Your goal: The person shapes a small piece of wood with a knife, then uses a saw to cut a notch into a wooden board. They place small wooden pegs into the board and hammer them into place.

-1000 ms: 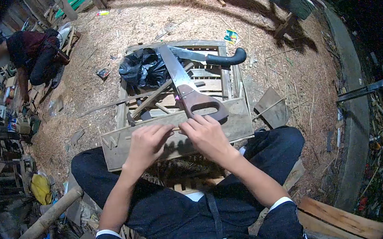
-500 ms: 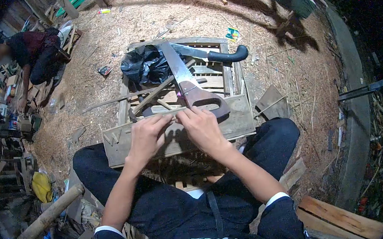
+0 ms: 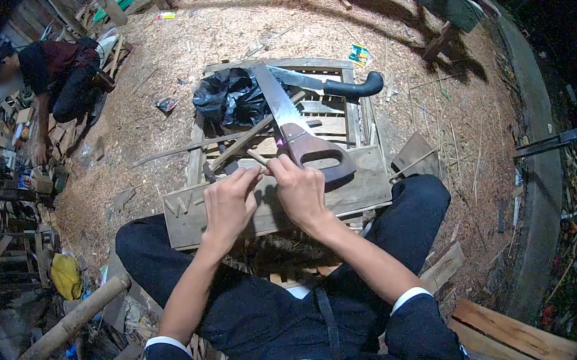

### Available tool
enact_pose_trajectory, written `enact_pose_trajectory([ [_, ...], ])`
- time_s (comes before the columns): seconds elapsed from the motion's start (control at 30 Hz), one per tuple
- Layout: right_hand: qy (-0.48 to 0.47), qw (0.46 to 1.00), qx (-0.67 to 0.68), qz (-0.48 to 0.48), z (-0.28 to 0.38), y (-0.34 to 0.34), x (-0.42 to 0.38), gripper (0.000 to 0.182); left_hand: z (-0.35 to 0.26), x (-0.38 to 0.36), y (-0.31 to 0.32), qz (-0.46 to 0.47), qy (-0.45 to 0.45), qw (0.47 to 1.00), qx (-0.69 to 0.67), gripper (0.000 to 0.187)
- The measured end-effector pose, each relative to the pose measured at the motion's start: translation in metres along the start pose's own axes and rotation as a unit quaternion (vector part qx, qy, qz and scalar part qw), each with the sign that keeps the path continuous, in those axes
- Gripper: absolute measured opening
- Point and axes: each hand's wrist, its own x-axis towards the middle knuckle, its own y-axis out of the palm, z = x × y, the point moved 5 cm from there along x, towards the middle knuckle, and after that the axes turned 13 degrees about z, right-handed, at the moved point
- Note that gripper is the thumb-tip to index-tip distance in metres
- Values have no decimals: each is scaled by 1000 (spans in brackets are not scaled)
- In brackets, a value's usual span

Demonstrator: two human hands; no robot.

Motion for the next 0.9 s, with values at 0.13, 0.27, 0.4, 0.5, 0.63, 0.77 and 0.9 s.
enact_pose_trajectory([
  [0.13,10,1000,-16,-4,1,3,2,14,2,0,1,-2,-12,1000,1,27],
  [0.27,6,1000,-6,-12,2,4,2,13,1,-1,2,-18,-10,1000,2,25],
  [0.4,0,999,30,25,-4,2,3,4,6,4,-5,-26,26,999,10,23],
  [0.5,-40,992,56,102,-12,-4,4,7,12,4,-9,-8,53,998,10,28],
  [0.63,-95,982,107,121,-17,-17,-3,12,8,-1,-11,22,123,991,45,44],
  [0.77,-117,982,67,133,-11,-33,-12,11,5,-4,-18,20,177,983,34,38],
  [0.9,-205,965,68,148,-5,-40,-26,20,2,-17,-18,15,224,974,26,28],
])
